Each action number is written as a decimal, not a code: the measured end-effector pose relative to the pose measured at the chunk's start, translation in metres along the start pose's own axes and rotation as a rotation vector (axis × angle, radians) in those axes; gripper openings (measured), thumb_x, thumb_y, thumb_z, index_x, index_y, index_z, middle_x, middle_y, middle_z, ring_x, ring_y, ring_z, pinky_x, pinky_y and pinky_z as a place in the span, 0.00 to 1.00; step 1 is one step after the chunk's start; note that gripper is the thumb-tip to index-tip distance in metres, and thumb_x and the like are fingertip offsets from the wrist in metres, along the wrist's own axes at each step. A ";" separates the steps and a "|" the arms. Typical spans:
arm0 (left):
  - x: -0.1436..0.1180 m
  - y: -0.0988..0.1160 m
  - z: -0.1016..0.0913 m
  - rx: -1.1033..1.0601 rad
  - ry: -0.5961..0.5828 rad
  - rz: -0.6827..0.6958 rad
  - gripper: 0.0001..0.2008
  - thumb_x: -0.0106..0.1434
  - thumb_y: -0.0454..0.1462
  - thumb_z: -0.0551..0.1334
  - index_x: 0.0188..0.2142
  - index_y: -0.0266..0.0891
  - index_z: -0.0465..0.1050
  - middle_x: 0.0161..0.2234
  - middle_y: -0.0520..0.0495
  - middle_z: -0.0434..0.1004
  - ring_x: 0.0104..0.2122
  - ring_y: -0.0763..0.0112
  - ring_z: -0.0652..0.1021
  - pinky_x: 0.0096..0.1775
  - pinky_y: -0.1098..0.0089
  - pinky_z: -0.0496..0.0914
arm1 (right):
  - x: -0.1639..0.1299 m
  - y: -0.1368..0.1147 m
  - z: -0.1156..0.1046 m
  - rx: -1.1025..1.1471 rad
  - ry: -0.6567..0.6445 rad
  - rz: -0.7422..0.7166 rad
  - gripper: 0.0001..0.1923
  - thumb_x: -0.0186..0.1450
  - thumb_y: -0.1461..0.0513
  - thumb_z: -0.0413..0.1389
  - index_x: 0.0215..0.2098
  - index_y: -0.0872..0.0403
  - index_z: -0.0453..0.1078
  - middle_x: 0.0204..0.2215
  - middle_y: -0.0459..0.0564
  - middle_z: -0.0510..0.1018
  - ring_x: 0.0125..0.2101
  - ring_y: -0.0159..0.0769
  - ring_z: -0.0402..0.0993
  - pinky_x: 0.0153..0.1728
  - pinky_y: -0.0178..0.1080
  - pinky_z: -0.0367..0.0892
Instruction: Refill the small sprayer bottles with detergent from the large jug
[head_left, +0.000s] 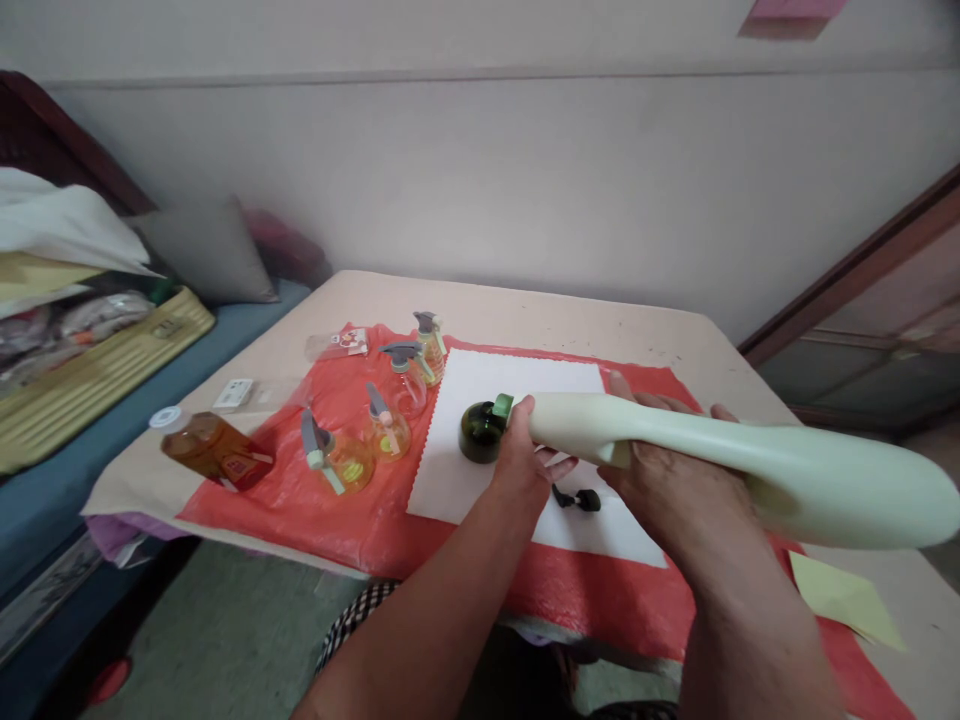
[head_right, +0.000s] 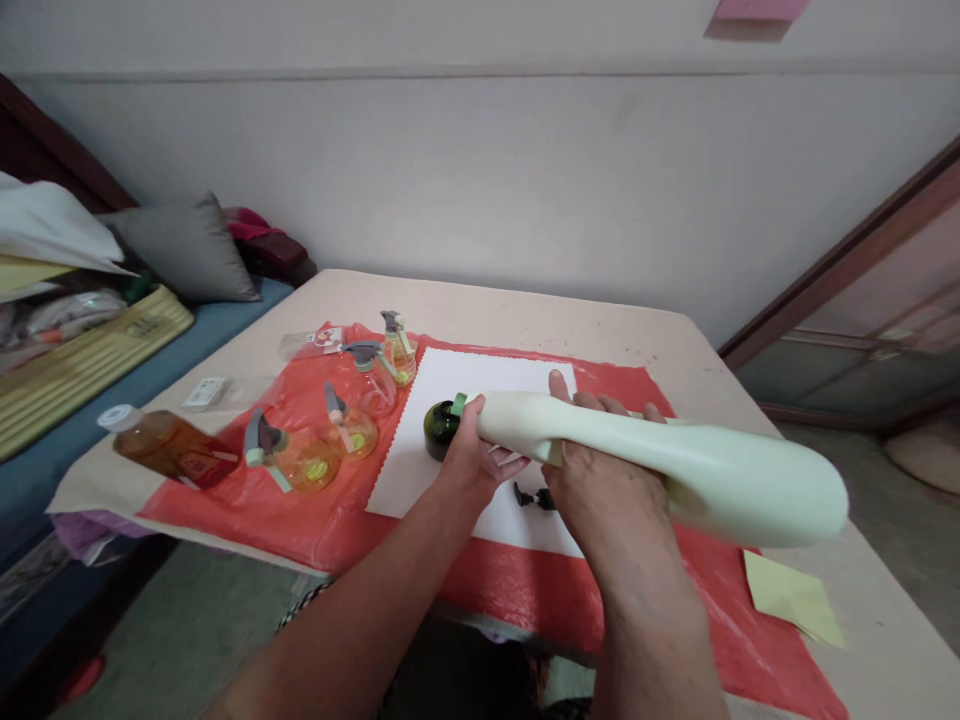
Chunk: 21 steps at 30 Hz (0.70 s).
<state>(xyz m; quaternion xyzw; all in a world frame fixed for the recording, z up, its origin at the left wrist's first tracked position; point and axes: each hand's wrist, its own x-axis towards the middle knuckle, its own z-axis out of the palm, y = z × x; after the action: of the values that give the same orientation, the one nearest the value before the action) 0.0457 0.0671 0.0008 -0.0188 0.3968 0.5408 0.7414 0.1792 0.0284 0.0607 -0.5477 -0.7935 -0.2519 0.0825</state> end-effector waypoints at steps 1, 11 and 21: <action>0.000 0.000 0.000 0.001 0.001 0.003 0.23 0.64 0.53 0.63 0.54 0.47 0.70 0.58 0.42 0.73 0.55 0.50 0.76 0.58 0.43 0.70 | 0.000 0.000 0.000 0.002 0.002 -0.003 0.38 0.67 0.61 0.56 0.72 0.59 0.51 0.51 0.63 0.78 0.52 0.59 0.73 0.57 0.65 0.60; 0.000 0.001 0.000 0.010 0.006 0.000 0.24 0.64 0.53 0.62 0.55 0.47 0.69 0.59 0.42 0.73 0.56 0.49 0.76 0.58 0.43 0.70 | 0.001 -0.001 -0.002 0.005 0.017 -0.010 0.38 0.67 0.61 0.56 0.72 0.58 0.51 0.50 0.62 0.78 0.51 0.59 0.74 0.58 0.64 0.60; -0.002 0.000 0.000 0.011 -0.010 0.011 0.23 0.63 0.53 0.63 0.53 0.47 0.70 0.57 0.42 0.73 0.55 0.50 0.76 0.58 0.43 0.70 | 0.001 -0.001 -0.002 0.009 0.004 -0.012 0.37 0.67 0.60 0.56 0.72 0.58 0.52 0.51 0.63 0.78 0.52 0.60 0.73 0.58 0.66 0.59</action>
<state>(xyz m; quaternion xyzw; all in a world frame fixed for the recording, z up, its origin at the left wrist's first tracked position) 0.0451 0.0655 0.0021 -0.0098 0.3962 0.5427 0.7405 0.1775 0.0277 0.0619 -0.5421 -0.7978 -0.2500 0.0850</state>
